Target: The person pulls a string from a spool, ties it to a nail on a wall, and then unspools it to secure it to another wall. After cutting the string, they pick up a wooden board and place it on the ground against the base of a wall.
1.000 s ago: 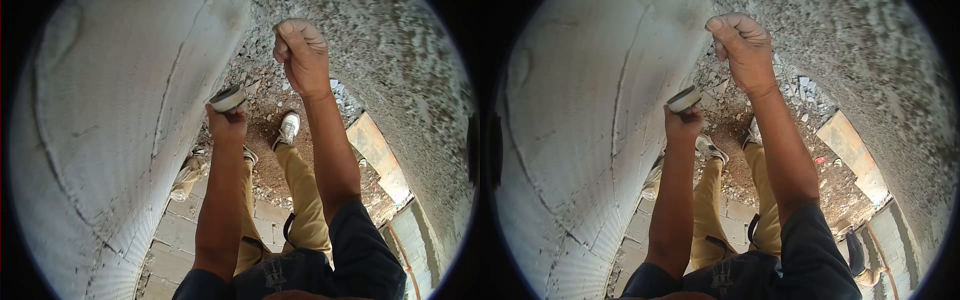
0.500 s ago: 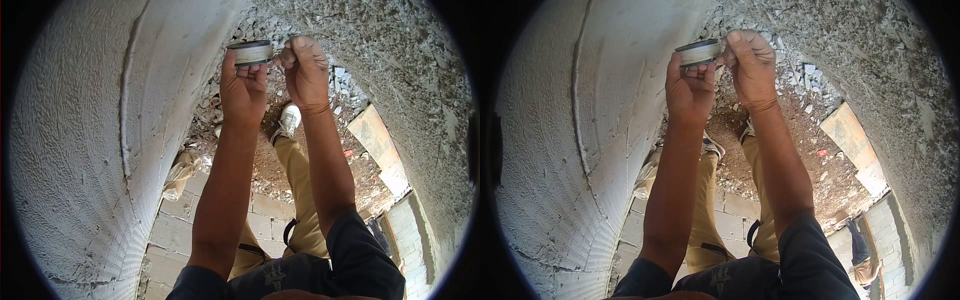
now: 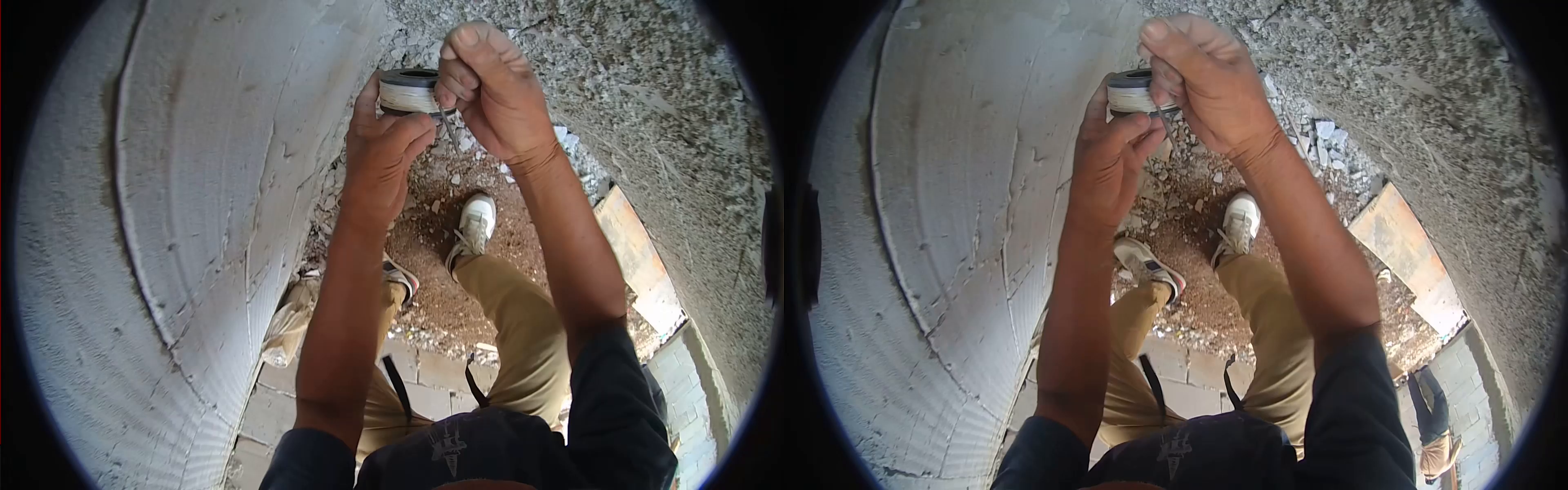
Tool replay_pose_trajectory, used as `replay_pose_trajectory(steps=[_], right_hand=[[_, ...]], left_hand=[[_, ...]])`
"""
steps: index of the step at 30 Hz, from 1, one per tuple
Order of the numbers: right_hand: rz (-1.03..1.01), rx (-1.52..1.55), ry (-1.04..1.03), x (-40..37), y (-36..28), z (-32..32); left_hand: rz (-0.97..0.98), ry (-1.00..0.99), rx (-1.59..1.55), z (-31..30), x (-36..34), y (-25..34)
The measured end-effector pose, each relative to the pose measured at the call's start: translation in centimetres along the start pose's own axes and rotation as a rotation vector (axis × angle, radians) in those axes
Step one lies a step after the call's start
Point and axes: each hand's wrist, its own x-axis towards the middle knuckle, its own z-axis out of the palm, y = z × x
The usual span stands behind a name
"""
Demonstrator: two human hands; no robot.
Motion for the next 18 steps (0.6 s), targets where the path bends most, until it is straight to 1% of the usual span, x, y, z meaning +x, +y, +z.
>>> replay_pose_trajectory(steps=[1,2,4,5,7,8,11,12,13,15,17,18], right_hand=[[0.018,-0.019,-0.047,0.5,0.1,-0.3],[0.002,-0.153,-0.123,0.8,0.3,-0.7],[0.005,-0.110,-0.196,1.0,0.8,-0.7],[0.010,-0.087,-0.237,1.1,1.2,-0.5],[0.065,-0.010,-0.222,1.6,1.7,-0.7],[0.089,0.025,-0.219,1.8,1.7,-0.6],[0.130,0.094,-0.300,1.9,1.2,0.0],[0.138,0.100,-0.379,2.0,1.3,-0.3],[0.134,0.081,-0.412,1.6,1.4,-0.1],[0.127,0.046,-0.460,0.8,1.5,0.3],[0.083,-0.019,-0.469,0.3,2.0,1.0],[0.052,-0.043,-0.480,0.4,2.2,1.6]], left_hand=[[0.014,-0.042,0.039,-0.6,0.4,0.1],[0.077,-0.019,0.137,-1.1,0.7,0.3],[0.210,0.039,0.333,-1.5,1.1,1.1],[0.237,0.072,0.430,-1.9,1.4,1.0],[0.294,0.144,0.625,-2.7,1.7,1.2],[0.341,0.204,0.829,-2.7,1.4,1.5],[0.998,0.055,1.116,-3.8,1.2,1.4],[1.077,-0.028,1.145,-4.1,1.0,1.4],[1.158,-0.114,1.172,-4.3,0.8,1.4],[1.141,-0.232,1.040,-4.6,0.7,0.5],[0.915,-0.274,0.727,-5.2,0.6,-1.2],[0.870,-0.259,0.670,-5.2,0.1,-1.4]])
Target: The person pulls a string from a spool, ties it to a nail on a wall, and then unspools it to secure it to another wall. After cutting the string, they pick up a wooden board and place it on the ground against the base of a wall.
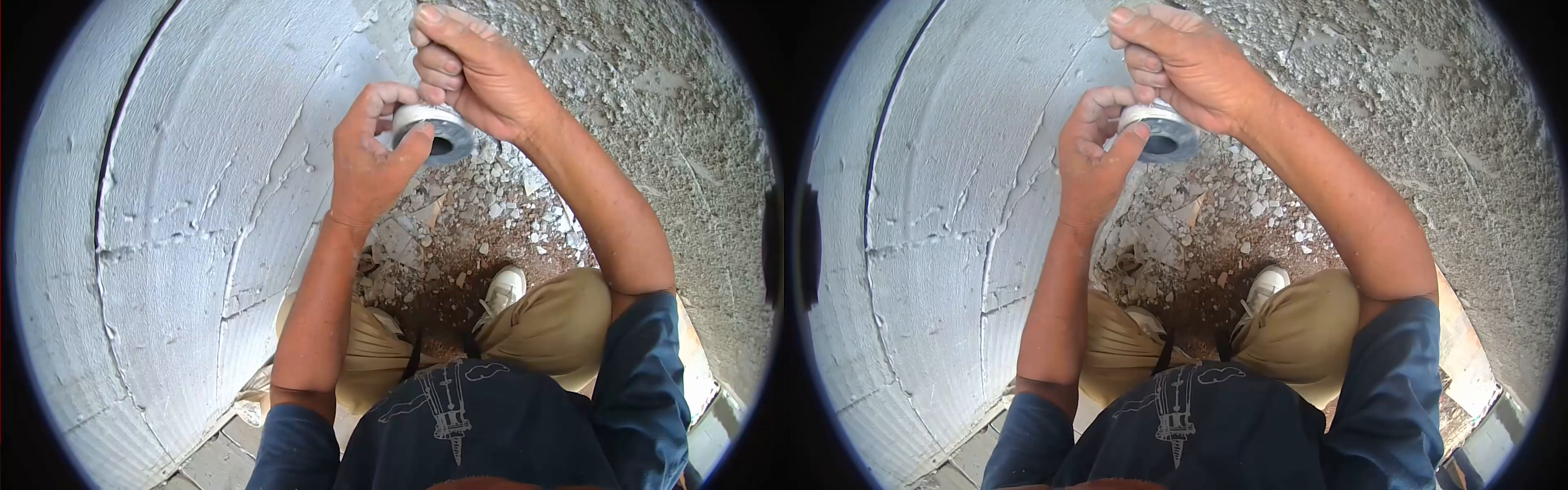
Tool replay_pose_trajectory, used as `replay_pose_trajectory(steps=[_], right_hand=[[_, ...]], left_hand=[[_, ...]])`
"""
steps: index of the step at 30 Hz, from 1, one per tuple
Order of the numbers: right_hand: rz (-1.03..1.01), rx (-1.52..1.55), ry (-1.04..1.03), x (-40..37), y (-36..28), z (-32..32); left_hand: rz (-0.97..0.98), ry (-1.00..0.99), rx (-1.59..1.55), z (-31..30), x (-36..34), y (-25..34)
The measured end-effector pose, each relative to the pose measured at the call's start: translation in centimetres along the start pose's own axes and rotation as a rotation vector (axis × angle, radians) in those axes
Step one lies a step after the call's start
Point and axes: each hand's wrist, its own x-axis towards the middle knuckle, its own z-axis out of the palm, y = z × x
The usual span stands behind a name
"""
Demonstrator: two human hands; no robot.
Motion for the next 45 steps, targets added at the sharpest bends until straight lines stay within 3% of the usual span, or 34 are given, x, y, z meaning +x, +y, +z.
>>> replay_pose_trajectory(steps=[2,5,8,13,15,17,18,24,26,32,35,36,38,42,45], right_hand=[[-0.033,-0.035,0.005,0.1,0.6,0.8],[-0.019,-0.126,-0.044,0.6,1.5,1.4],[-0.021,-0.147,-0.225,2.3,3.1,0.0],[-0.050,-0.181,-0.099,1.6,3.8,1.6],[-0.057,-0.168,-0.171,1.5,3.4,0.9],[-0.116,-0.239,-0.062,0.7,3.0,1.6],[-0.145,-0.270,-0.007,0.4,2.9,2.0],[-0.111,-0.257,-0.161,1.5,3.7,0.0],[-0.107,-0.290,-0.131,1.7,3.7,-0.3],[-0.056,-0.245,0.062,0.6,2.6,-2.7],[-0.048,-0.277,0.101,0.6,2.5,-5.0],[-0.035,-0.287,0.107,0.4,2.9,-6.6],[0.008,-0.377,0.053,0.8,4.1,-13.7],[0.041,-0.631,0.403,-2.3,5.4,-14.1],[0.125,-0.539,0.444,-3.9,6.4,-18.6]], left_hand=[[-0.102,0.056,-0.105,0.0,-1.5,0.7],[-0.102,0.109,-0.106,-0.5,-2.4,0.7],[-0.118,0.144,-0.288,-0.9,-2.6,-0.1],[-0.042,0.352,-0.129,0.7,-2.5,-0.4],[-0.071,0.328,-0.127,0.7,-2.3,0.2],[-0.234,0.210,-0.208,-0.3,-2.5,0.3],[-0.219,0.190,-0.217,-0.2,-2.6,0.0],[-0.219,0.177,-0.246,0.0,-3.4,-1.2],[-0.224,0.176,-0.226,-0.2,-3.5,-1.4],[-0.478,-0.189,0.152,-0.2,-4.5,-3.2],[-0.538,-0.306,0.293,0.8,-5.3,-4.4],[-0.469,-0.344,0.428,0.9,-5.7,-5.0],[-0.512,-0.305,0.378,0.7,-6.5,-8.0],[-0.618,-0.143,0.265,0.1,-6.6,-10.9],[-0.644,-0.080,0.101,0.2,-6.3,-10.7]])
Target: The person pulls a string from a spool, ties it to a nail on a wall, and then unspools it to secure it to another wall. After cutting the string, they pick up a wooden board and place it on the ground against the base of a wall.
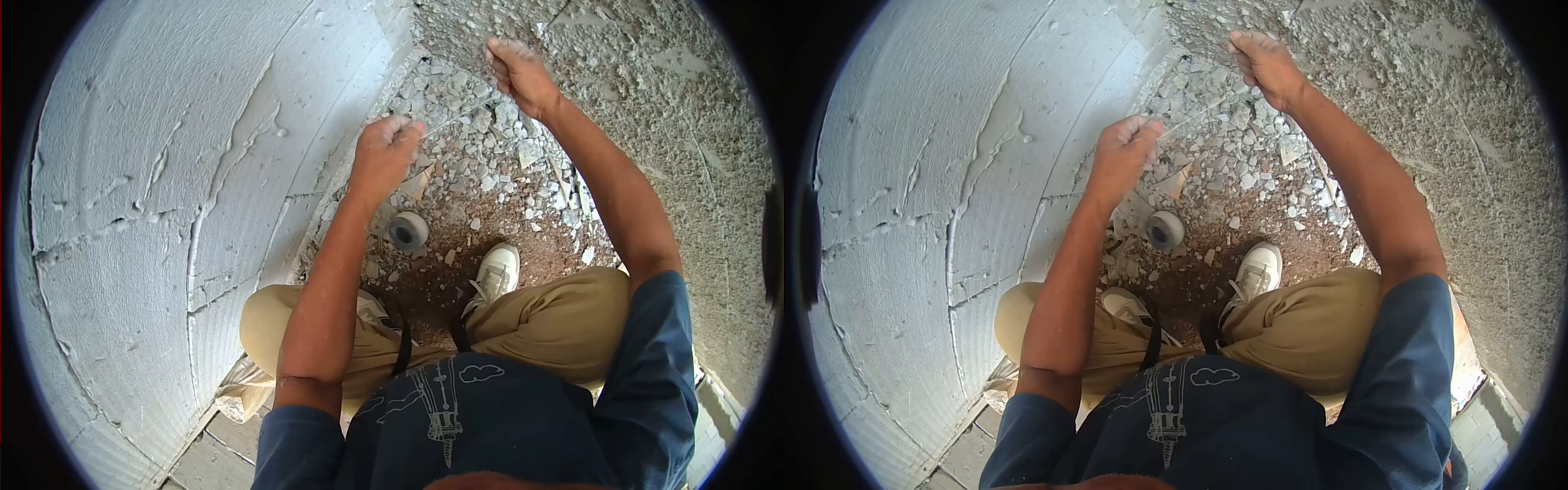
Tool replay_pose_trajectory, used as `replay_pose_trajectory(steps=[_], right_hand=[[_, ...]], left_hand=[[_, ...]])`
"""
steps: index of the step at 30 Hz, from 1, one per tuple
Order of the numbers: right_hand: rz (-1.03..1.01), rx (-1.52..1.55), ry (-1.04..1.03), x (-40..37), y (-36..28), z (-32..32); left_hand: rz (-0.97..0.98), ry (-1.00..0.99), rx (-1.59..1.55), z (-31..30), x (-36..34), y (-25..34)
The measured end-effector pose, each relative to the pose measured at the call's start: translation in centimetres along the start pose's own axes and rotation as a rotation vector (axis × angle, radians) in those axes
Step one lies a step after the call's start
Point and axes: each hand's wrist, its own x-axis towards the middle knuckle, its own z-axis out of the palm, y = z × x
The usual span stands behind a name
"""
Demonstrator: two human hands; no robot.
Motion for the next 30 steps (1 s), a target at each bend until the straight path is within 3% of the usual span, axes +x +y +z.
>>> replay_pose_trajectory(steps=[4,8,15,20,21,24,30], right_hand=[[0.069,-0.131,0.121,0.8,2.3,-2.3],[0.274,-0.225,0.168,1.2,6.1,-3.3],[0.195,-0.308,0.289,4.1,6.9,-2.8],[0.338,-0.228,0.357,5.5,7.1,-1.3],[0.218,-0.268,0.357,6.4,8.8,-1.6],[0.176,-0.248,0.436,5.8,8.0,-0.4],[0.238,-0.332,0.450,6.8,10.6,-2.4]], left_hand=[[0.092,0.003,0.053,1.1,0.1,-0.3],[0.063,-0.033,0.143,1.5,-0.9,0.0],[0.033,0.030,0.236,1.2,-0.5,0.3],[0.129,0.093,0.209,3.1,4.8,1.3],[0.166,0.109,0.192,3.7,6.3,1.4],[0.216,0.148,0.205,5.4,10.9,1.3],[0.185,0.206,0.297,8.7,16.9,1.3]])
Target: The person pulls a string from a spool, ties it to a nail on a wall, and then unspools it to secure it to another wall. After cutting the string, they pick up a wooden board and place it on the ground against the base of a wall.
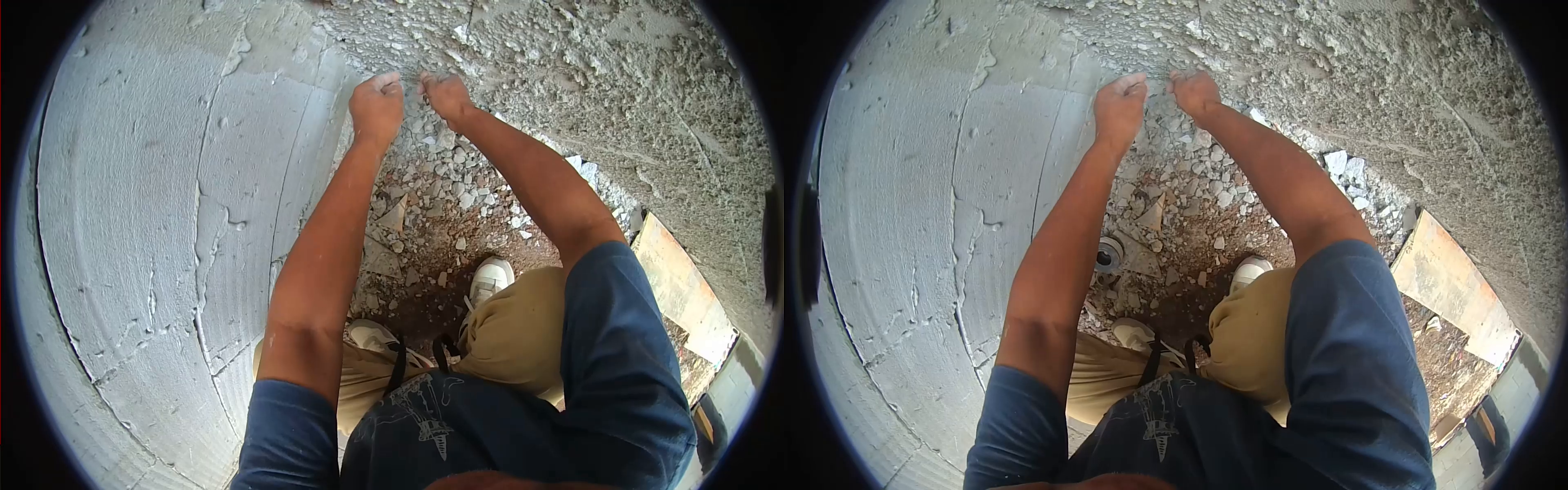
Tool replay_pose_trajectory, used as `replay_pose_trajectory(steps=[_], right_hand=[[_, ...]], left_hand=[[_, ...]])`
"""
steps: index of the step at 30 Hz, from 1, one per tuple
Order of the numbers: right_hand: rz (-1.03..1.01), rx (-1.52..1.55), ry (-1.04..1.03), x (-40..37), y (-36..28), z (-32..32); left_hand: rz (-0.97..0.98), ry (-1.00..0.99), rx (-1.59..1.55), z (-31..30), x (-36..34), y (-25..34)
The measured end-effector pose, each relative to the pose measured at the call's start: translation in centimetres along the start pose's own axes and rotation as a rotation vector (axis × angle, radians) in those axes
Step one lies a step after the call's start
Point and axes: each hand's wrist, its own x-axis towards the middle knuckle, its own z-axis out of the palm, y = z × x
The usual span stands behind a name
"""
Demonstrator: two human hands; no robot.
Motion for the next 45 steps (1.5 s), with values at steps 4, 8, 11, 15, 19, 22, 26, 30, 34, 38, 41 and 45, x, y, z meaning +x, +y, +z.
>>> replay_pose_trajectory(steps=[4,8,11,15,19,22,26,30,34,38,41,45], right_hand=[[-0.043,-0.081,0.046,-0.6,-0.4,0.0],[0.060,0.042,-0.046,-0.1,-0.3,-0.2],[0.096,0.063,-0.065,0.6,0.5,0.5],[0.145,0.068,-0.092,-0.6,-1.5,0.1],[0.151,0.012,-0.040,0.0,-1.2,0.5],[0.033,-0.075,0.040,-0.2,0.1,0.4],[-0.047,-0.104,0.082,-0.7,0.9,0.5],[-0.047,0.081,0.013,-2.0,0.2,-0.1],[0.069,0.287,-0.069,-3.0,-1.5,-1.4],[0.148,0.569,-0.080,-3.9,-2.1,-1.3],[0.160,0.636,-0.029,-4.5,-3.0,-1.0],[0.140,0.683,0.027,-5.1,-3.7,-0.6]], left_hand=[[0.022,-0.008,-0.037,2.6,2.0,-0.8],[0.063,0.015,-0.091,3.4,2.3,0.7],[0.083,0.016,-0.128,3.1,2.2,1.8],[0.115,0.053,-0.174,3.5,3.2,0.4],[0.104,0.064,-0.131,4.2,3.7,-0.7],[0.137,0.099,-0.160,5.0,4.0,-1.6],[0.155,0.121,-0.151,5.1,3.7,-1.5],[0.161,0.118,-0.134,5.0,3.3,-1.3],[0.182,0.124,-0.121,4.6,2.9,-0.1],[0.277,0.148,-0.114,3.3,2.1,2.0],[0.357,0.170,-0.133,3.1,2.2,2.6],[0.397,0.185,-0.048,2.7,2.3,3.0]])
